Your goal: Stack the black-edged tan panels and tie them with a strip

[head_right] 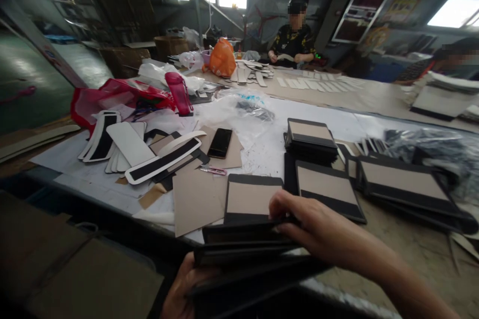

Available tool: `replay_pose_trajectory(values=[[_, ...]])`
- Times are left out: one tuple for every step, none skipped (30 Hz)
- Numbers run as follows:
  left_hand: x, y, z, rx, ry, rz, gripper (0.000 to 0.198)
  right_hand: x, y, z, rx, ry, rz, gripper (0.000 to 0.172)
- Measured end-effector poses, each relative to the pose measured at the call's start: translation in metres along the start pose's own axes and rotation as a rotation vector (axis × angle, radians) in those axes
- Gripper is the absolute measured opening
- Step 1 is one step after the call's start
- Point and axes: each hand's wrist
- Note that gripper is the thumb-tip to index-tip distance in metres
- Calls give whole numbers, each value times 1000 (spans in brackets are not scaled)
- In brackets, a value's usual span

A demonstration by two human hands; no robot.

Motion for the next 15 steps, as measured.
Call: replay_pose_trajectory(values=[[-2, -2, 4, 35, -23, 56, 19, 1, 2, 0, 12, -34, 18, 16], [-4, -4, 7, 60, -50, 71, 17, 2, 3, 1, 25, -62, 25, 20], [-6, -5, 10, 85, -81, 59, 14, 3, 4, 0, 38, -78, 20, 23], [-7, -6, 13, 116, -112, 26, 11, 4, 6, 0, 46, -82, 4, 28], [-9, -5, 16, 151, -137, -19, 11, 4, 8, 0, 50, -74, -19, 33], [-11, -4, 19, 185, -152, -62, 12, 4, 11, 1, 56, -54, -39, 39], [-13, -3, 22, 215, -157, -97, 15, 3, 14, 2, 64, -28, -55, 46], [-15, -2, 26, 241, -159, -126, 19, 2, 17, 4, 72, 5, -69, 52], [-16, -2, 29, 263, -148, -146, 24, 2, 19, 7, 83, 42, -82, 55], [-17, -2, 32, 285, -114, -154, 27, 1, 22, 11, 97, 85, -98, 53], [-17, -3, 34, 310, -54, -150, 29, 1, 24, 15, 113, 128, -117, 47], [-17, -4, 35, 335, 23, -135, 30, 0, 25, 19, 126, 162, -141, 40], [-17, -7, 34, 358, 102, -113, 33, -1, 27, 23, 134, 186, -167, 33], [-16, -10, 33, 367, 167, -94, 38, -2, 28, 26, 140, 198, -190, 29], [-16, -13, 30, 355, 202, -91, 47, -4, 29, 28, 140, 204, -204, 27]])
Point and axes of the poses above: each hand's wrist, its own y-axis away from the middle knuckle, its own z-axis out of the palm, x = y × z, and after that the axes turned 10 degrees about -y, right-handed
